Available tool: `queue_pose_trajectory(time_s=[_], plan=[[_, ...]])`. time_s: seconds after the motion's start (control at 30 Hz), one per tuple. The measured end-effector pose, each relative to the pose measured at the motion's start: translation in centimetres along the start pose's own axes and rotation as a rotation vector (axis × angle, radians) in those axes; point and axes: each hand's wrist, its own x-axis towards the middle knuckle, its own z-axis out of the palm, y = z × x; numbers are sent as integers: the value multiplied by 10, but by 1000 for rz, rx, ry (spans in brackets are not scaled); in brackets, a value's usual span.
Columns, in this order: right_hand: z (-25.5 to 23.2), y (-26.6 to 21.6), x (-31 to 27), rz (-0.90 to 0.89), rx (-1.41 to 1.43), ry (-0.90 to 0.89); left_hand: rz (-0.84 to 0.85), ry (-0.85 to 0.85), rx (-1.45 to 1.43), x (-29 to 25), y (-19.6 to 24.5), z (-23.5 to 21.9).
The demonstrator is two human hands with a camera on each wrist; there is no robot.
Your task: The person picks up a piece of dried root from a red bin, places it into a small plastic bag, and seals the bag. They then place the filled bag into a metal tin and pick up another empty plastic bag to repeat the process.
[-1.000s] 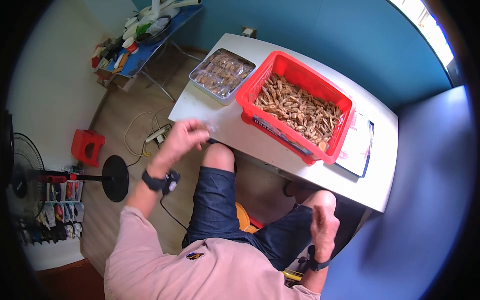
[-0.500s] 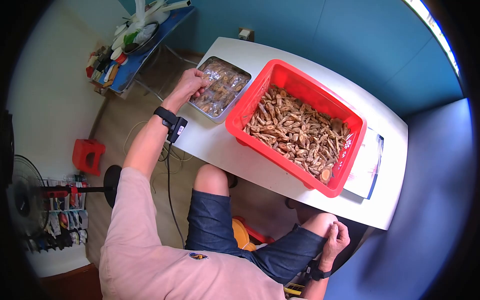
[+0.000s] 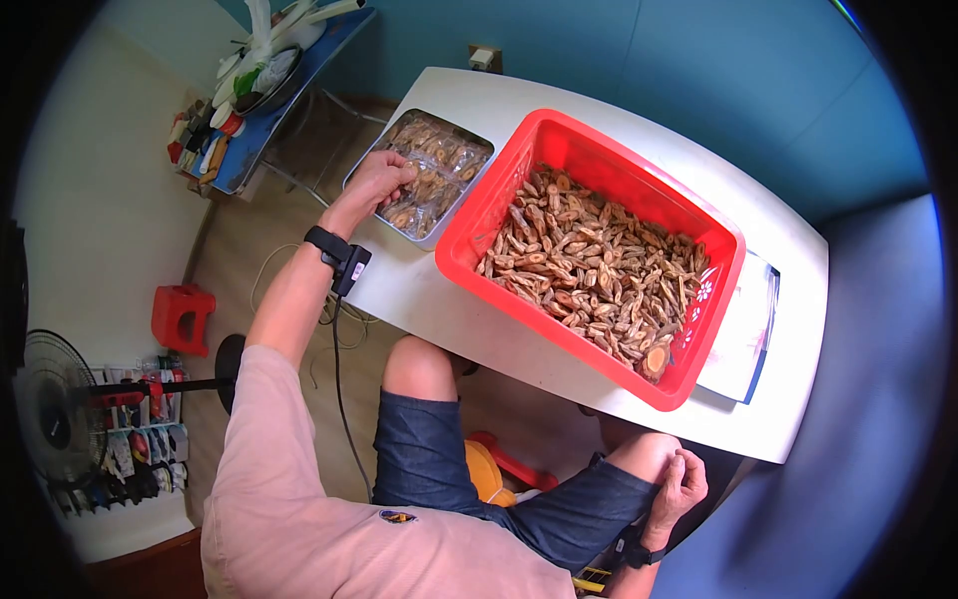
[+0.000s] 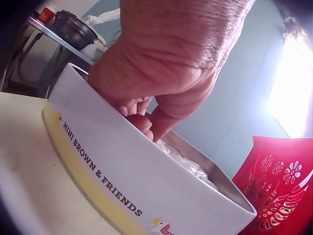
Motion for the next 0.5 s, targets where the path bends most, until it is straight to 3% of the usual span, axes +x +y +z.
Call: queue_pose_trajectory(time_s=[0.17,0.23,0.27,0.33,0.5], plan=[[0,2,0,12,30,9,141,-16,-12,5,-12,-3],[0,2,0,14,25,10,190,142,165,7,-13,-1],[0,3,0,8,20,15,189,143,165,3,-7,0],[0,2,0,0,15,19,210,232,457,-8,4,2],[1,-1,0,23,22,24,288,345,555,-9,1,9]])
